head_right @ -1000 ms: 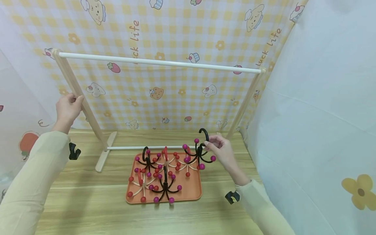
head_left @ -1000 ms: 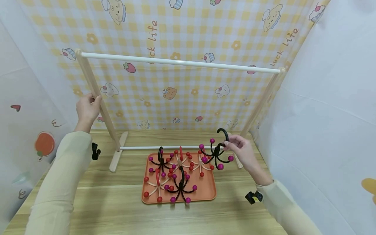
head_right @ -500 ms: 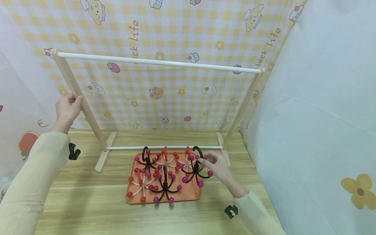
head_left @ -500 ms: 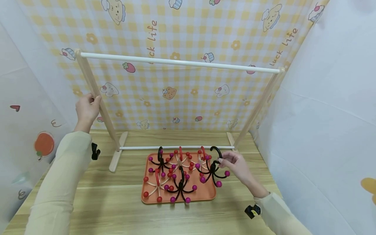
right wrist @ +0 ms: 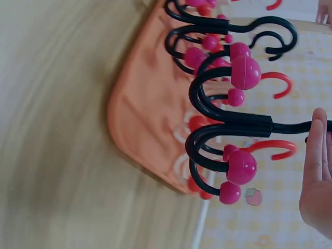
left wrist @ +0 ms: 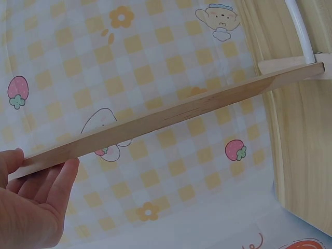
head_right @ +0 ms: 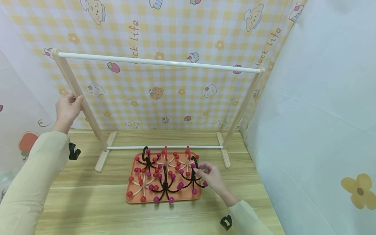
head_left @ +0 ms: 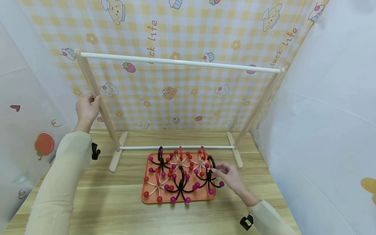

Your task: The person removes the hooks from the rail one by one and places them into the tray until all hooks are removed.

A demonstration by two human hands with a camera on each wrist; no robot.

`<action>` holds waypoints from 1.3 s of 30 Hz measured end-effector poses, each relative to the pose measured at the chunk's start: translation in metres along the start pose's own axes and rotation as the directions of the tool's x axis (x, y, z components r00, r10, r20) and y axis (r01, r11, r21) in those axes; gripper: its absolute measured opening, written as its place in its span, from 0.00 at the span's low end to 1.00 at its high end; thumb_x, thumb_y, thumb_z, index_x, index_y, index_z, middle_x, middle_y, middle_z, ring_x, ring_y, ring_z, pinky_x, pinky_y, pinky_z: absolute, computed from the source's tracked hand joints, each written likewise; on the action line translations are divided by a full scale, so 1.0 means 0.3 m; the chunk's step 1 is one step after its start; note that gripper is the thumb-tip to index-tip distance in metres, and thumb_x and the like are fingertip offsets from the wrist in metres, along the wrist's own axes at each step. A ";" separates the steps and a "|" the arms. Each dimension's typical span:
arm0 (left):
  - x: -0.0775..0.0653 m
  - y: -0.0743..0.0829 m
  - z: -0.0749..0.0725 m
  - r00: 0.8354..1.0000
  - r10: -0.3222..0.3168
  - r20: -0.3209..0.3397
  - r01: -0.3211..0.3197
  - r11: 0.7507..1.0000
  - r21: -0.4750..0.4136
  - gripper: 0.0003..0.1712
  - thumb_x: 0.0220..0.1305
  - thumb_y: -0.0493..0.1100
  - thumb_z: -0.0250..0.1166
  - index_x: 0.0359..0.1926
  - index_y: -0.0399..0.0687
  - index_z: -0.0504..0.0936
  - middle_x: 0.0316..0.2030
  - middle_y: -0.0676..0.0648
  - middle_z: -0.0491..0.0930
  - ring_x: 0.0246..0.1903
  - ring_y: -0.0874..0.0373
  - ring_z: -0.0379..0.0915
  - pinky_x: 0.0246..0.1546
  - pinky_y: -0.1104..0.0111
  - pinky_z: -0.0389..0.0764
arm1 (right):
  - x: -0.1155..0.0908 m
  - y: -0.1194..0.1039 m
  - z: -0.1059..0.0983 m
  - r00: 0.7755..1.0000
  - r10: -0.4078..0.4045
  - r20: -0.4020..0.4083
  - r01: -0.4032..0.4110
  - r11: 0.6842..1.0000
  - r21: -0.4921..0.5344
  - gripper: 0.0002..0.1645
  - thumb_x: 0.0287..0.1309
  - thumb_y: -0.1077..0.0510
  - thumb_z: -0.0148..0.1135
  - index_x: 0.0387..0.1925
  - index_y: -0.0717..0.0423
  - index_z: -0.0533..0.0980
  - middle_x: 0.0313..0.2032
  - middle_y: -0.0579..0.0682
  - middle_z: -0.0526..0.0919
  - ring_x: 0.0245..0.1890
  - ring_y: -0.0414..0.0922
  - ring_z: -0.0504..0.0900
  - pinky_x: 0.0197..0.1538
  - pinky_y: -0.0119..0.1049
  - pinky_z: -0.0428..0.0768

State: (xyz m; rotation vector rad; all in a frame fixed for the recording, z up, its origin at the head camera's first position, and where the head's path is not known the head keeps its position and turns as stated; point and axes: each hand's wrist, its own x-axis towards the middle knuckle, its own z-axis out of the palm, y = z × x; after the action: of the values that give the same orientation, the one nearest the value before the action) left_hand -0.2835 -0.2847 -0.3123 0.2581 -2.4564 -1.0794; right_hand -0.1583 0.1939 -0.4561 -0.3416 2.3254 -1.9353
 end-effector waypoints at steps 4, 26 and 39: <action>0.002 -0.003 0.001 1.000 -0.008 0.006 0.008 1.000 0.002 0.24 0.66 0.51 0.41 0.36 0.32 0.70 0.43 0.30 0.73 0.44 0.39 0.67 0.37 0.58 0.65 | -0.003 0.020 0.017 1.000 0.028 -0.013 -0.028 0.999 0.017 0.11 0.53 0.66 0.57 0.37 0.73 0.71 0.31 0.67 0.77 0.27 0.46 0.80 0.33 0.39 0.77; 0.005 0.000 0.003 1.000 -0.009 0.002 0.009 1.000 -0.008 0.25 0.66 0.51 0.42 0.41 0.29 0.71 0.45 0.30 0.72 0.46 0.37 0.66 0.44 0.52 0.65 | -0.034 0.097 0.101 0.983 0.004 -0.184 -0.012 0.999 -0.044 0.08 0.49 0.70 0.60 0.33 0.70 0.73 0.27 0.61 0.79 0.27 0.53 0.79 0.31 0.36 0.78; 0.004 0.002 -0.002 1.000 -0.017 0.012 0.017 1.000 -0.011 0.26 0.66 0.51 0.42 0.43 0.29 0.70 0.46 0.29 0.72 0.47 0.37 0.65 0.46 0.52 0.64 | -0.058 0.016 0.112 0.983 0.022 -0.184 -0.037 0.996 -0.075 0.07 0.50 0.70 0.59 0.34 0.68 0.74 0.27 0.55 0.79 0.27 0.49 0.78 0.33 0.42 0.77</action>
State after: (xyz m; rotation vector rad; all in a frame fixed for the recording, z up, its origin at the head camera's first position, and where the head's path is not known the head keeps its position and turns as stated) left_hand -0.2841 -0.2851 -0.3110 0.2700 -2.4620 -1.1049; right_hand -0.1348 0.1665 -0.4683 -0.1383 2.5088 -1.9418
